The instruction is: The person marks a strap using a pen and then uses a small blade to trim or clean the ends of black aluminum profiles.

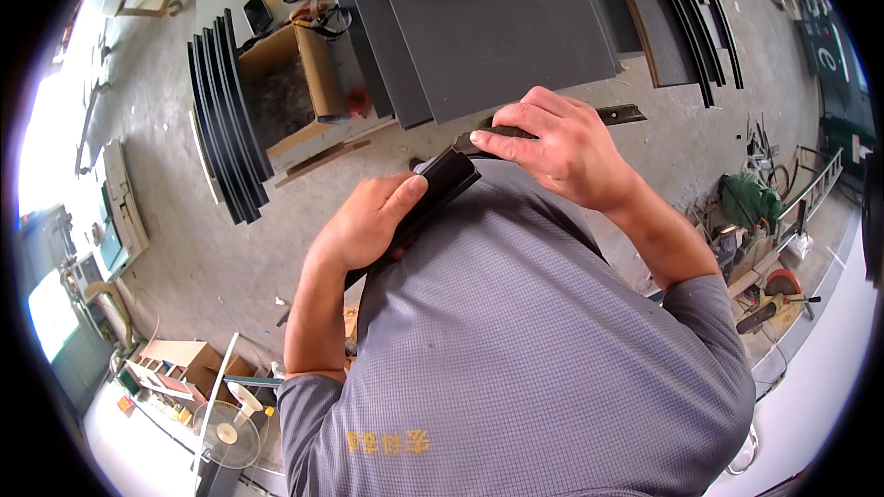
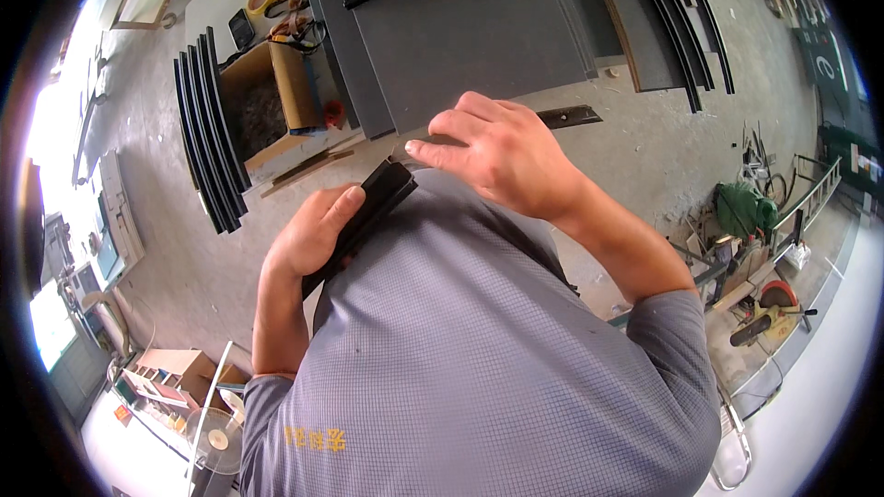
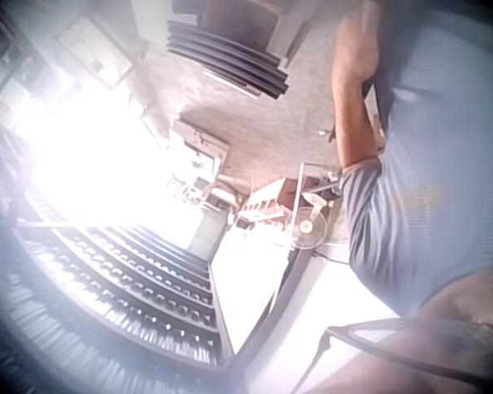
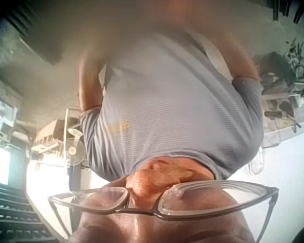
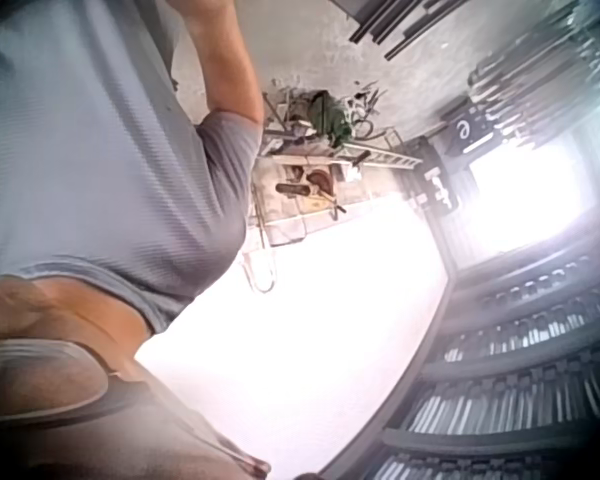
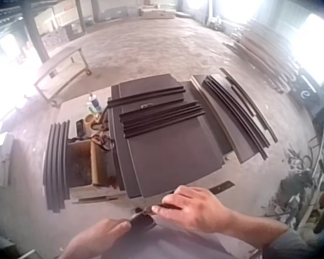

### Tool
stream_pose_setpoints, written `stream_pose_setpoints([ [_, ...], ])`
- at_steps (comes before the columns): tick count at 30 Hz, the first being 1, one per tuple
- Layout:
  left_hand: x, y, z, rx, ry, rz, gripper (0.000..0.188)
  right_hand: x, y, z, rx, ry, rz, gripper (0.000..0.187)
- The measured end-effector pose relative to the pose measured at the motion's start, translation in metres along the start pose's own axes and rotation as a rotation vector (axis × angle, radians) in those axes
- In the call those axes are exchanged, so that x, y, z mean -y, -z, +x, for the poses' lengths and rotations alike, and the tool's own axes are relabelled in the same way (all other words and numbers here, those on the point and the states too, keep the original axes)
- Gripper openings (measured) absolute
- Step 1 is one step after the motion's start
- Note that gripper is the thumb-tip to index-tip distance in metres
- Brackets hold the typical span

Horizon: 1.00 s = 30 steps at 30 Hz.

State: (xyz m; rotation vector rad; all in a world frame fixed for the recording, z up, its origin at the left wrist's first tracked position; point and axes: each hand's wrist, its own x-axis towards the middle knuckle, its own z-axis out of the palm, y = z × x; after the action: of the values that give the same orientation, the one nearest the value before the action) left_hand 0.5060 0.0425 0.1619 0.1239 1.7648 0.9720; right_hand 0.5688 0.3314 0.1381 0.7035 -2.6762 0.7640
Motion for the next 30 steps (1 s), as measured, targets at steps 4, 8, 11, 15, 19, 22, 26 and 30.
stream_pose_setpoints([
  [4,-0.001,-0.005,-0.003,-0.032,-0.002,0.054,0.060,0.002,0.008,0.000,0.090,-0.029,-0.010,0.038],
  [8,0.000,-0.007,-0.002,-0.063,-0.058,0.163,0.059,0.005,0.024,0.005,0.233,-0.043,-0.013,0.034],
  [11,-0.001,-0.009,-0.002,-0.080,-0.052,0.203,0.056,0.004,0.030,0.001,0.321,-0.053,0.009,0.030],
  [15,-0.005,-0.015,-0.005,-0.134,-0.076,0.352,0.052,-0.002,0.032,0.001,0.381,-0.066,0.072,0.029],
  [19,-0.012,-0.027,-0.016,-0.185,-0.065,0.550,0.050,-0.007,0.041,-0.001,0.512,-0.091,0.248,0.031],
  [22,-0.018,-0.029,-0.021,-0.222,-0.056,0.557,0.047,-0.010,0.052,0.003,0.555,-0.206,0.408,0.027],
  [26,-0.017,-0.034,-0.023,-0.247,-0.074,0.606,0.048,-0.013,0.038,0.004,0.474,-0.203,0.262,0.025],
  [30,-0.019,-0.034,-0.027,-0.279,-0.083,0.571,0.045,-0.007,0.046,0.006,0.596,-0.146,0.322,0.023],
])
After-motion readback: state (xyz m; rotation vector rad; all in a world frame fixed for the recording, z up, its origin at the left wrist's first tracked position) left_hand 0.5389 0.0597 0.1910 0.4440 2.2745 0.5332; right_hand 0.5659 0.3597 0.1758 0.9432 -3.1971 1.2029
